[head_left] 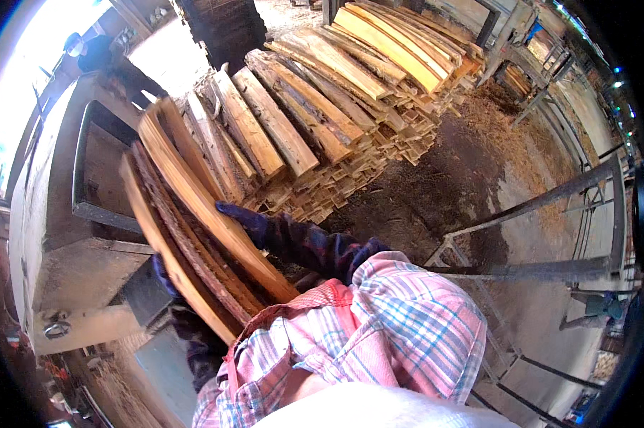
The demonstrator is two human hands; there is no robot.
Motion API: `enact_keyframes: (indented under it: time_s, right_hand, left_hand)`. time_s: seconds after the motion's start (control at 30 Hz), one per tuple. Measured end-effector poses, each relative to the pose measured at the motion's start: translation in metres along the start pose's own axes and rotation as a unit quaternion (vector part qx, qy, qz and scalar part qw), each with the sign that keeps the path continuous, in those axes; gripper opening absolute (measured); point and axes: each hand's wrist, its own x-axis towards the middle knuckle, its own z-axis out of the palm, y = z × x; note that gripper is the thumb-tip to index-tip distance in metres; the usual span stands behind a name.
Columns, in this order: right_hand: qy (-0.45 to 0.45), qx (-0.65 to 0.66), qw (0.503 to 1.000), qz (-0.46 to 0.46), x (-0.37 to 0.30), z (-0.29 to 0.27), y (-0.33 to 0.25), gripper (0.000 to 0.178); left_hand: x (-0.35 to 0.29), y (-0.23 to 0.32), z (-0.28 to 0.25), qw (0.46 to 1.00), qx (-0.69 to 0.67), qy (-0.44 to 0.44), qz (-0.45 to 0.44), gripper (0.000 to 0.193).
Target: The person repeatedly picks up wooden planks from a pile and stacks them on a green workbench. They handle the planks one at a time, aligning and placing them into a growing stack.
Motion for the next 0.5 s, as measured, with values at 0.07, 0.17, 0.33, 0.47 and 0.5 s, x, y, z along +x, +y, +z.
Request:
enact_keyframes:
  time_s: [0.07,0.17,0.33,0.47,0.5]
  right_hand:
    - [-0.015,-0.02,0.999,-0.028,-0.007,0.026,-0.024,0.052]
    - [-0.079,-0.042,0.99,-0.112,-0.033,0.064,-0.081,0.049]
    - [-0.109,-0.334,0.859,-0.372,-0.046,0.04,-0.253,0.039]
    - [-0.021,-0.542,0.677,-0.497,-0.169,0.017,-0.387,0.043]
    - [0.041,-0.589,0.645,-0.485,-0.219,0.013,-0.422,0.044]
  left_hand:
    - [0.014,0.03,0.033,0.999,0.027,-0.019,0.036,0.068]
    - [0.041,0.068,0.1,0.992,0.062,-0.061,0.091,0.069]
    - [0.101,0.108,0.283,0.96,0.105,-0.199,0.168,0.07]
    - [0.147,0.107,0.448,0.923,0.128,-0.298,0.205,0.071]
    - [0.16,0.098,0.498,0.913,0.129,-0.326,0.209,0.071]
